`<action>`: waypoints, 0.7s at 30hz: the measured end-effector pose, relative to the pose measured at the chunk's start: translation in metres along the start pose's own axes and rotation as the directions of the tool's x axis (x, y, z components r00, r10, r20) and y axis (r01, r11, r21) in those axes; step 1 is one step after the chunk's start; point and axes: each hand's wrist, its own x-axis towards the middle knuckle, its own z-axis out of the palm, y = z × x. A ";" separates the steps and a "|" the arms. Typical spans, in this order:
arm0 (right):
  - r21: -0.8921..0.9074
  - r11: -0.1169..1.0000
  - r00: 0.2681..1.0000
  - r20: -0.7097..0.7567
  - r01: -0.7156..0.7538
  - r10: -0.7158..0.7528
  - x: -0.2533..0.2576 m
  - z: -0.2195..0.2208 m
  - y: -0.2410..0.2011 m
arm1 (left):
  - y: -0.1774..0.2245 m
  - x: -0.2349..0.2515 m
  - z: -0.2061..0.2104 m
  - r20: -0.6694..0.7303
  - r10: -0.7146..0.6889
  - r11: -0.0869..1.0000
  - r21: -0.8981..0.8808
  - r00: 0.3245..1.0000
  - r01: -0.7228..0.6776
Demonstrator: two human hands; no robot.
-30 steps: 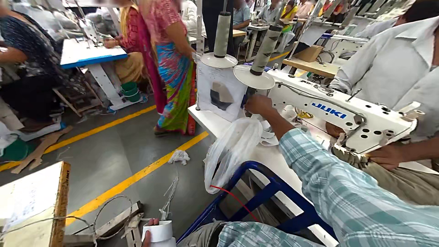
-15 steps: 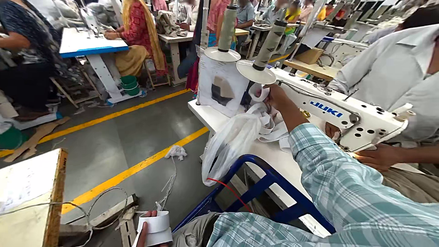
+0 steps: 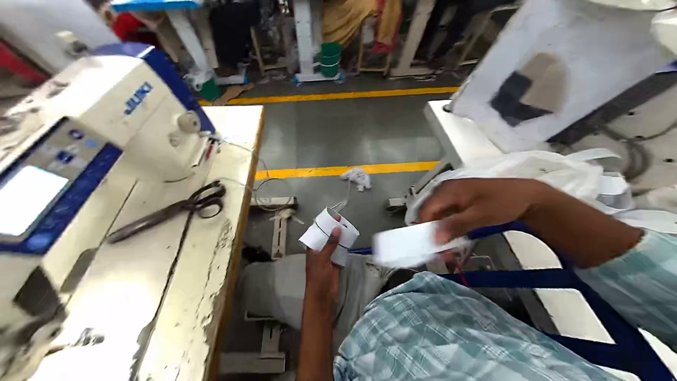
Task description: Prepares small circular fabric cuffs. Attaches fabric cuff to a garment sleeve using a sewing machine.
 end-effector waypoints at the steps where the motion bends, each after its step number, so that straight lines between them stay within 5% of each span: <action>1: 0.006 0.999 0.998 0.032 0.051 -0.051 0.042 0.016 -0.011 | 0.009 -0.014 -0.001 -0.035 0.047 0.998 0.046 0.998 -0.045; 7: 0.341 0.937 0.988 0.152 -0.071 0.020 0.190 0.106 -0.013 | 0.057 -0.127 -0.031 -0.273 0.451 0.887 0.247 0.850 -0.391; 14: 0.322 0.931 0.840 0.542 -0.169 -0.035 0.237 0.215 -0.015 | 0.055 -0.217 -0.057 -0.672 0.500 0.800 0.118 0.545 -0.588; 21: 0.327 0.923 0.755 0.653 -0.200 -0.067 0.259 0.207 -0.022 | 0.040 -0.211 -0.054 -0.666 0.518 0.820 0.208 0.537 -0.533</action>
